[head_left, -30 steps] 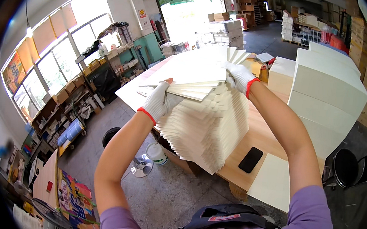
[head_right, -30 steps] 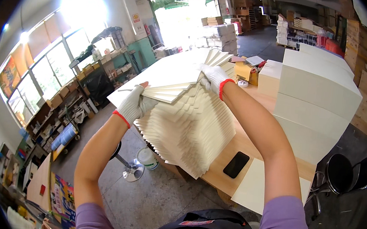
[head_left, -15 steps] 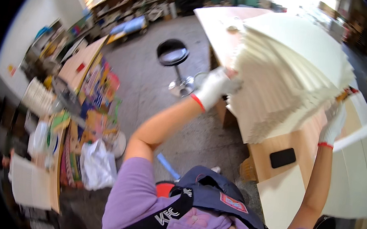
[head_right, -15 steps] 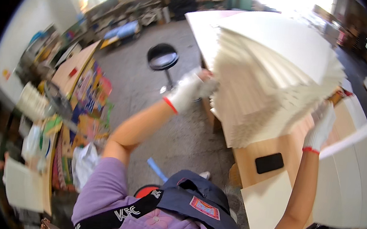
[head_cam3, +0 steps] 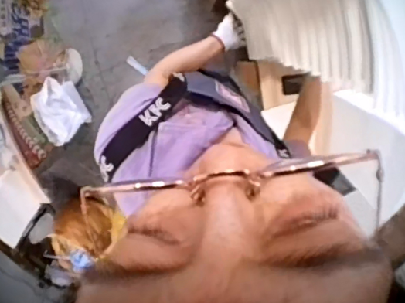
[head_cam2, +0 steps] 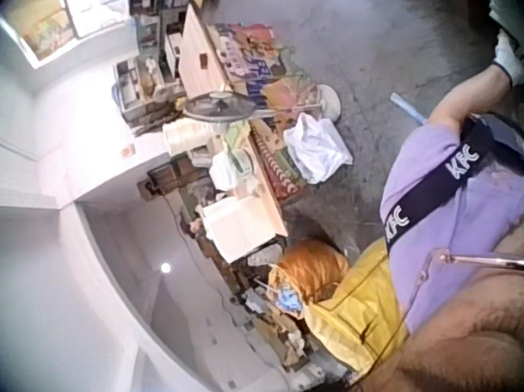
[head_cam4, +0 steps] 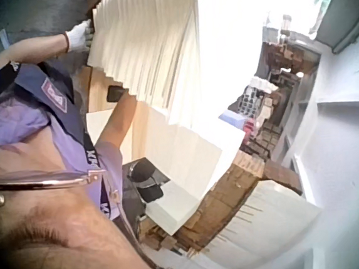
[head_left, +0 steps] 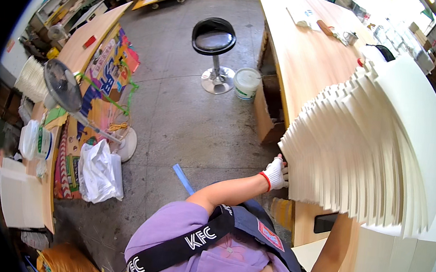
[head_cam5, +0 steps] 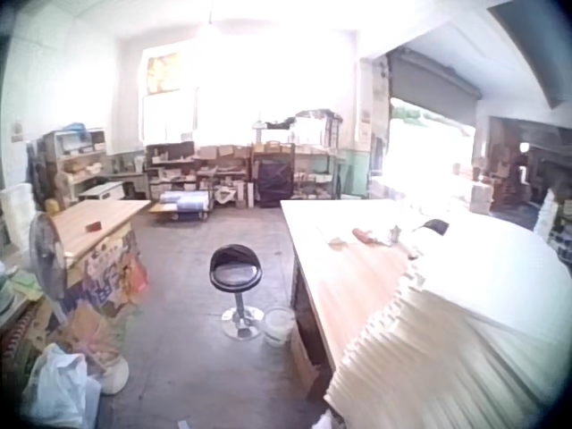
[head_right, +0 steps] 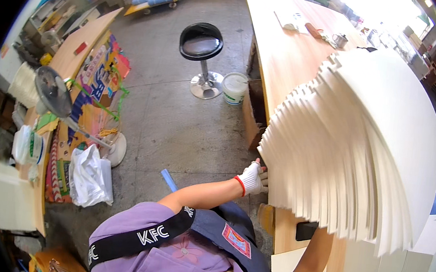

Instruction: The person inserts white foam sheets into the slots of a white furniture panel. They repeatedly pick up sheets from a stack, align them with the panel's grooves, and press them in by hand.

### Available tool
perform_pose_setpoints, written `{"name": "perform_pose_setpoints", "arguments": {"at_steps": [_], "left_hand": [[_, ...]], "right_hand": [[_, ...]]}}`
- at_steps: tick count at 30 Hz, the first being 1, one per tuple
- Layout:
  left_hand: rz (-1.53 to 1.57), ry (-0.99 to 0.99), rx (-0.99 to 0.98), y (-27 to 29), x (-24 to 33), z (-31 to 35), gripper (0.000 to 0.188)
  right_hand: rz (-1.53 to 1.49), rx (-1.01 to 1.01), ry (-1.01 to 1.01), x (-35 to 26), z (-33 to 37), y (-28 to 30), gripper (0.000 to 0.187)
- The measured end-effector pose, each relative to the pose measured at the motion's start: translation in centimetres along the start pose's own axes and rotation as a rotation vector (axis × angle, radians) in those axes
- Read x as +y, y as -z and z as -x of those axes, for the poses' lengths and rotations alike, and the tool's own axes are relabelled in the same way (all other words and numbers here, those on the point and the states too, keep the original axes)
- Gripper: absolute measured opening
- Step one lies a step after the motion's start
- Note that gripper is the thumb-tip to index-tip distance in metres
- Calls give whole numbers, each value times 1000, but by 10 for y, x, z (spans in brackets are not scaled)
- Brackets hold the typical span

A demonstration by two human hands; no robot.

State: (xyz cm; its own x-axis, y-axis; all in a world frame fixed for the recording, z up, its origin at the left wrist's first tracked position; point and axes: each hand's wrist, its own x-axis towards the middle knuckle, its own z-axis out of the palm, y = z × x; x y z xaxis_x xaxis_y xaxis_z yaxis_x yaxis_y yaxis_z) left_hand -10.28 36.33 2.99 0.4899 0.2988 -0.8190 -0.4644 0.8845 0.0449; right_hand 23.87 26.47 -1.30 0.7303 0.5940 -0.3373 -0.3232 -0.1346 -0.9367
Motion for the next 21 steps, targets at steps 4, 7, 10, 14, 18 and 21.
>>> {"name": "perform_pose_setpoints", "arguments": {"at_steps": [4, 7, 10, 14, 18, 21], "left_hand": [[-34, -111, -31, -10, 26, -23, 69], [101, -196, -35, -7, 41, -56, 70], [151, -157, -121, -8, 42, -61, 74], [173, -102, -17, -18, 52, -47, 66], [152, -116, 9, -22, 48, -55, 59], [228, -76, 78, -15, 56, -82, 51]], "right_hand": [[-28, 52, -57, 2, 4, -12, 65], [-48, 62, -83, 0, -1, -26, 64], [-73, 119, -101, 14, 1, -16, 63], [-96, 109, -135, 18, -10, -31, 62], [-107, 143, -124, 15, -17, -35, 62], [-130, 148, -148, 14, -19, -47, 61]]}}
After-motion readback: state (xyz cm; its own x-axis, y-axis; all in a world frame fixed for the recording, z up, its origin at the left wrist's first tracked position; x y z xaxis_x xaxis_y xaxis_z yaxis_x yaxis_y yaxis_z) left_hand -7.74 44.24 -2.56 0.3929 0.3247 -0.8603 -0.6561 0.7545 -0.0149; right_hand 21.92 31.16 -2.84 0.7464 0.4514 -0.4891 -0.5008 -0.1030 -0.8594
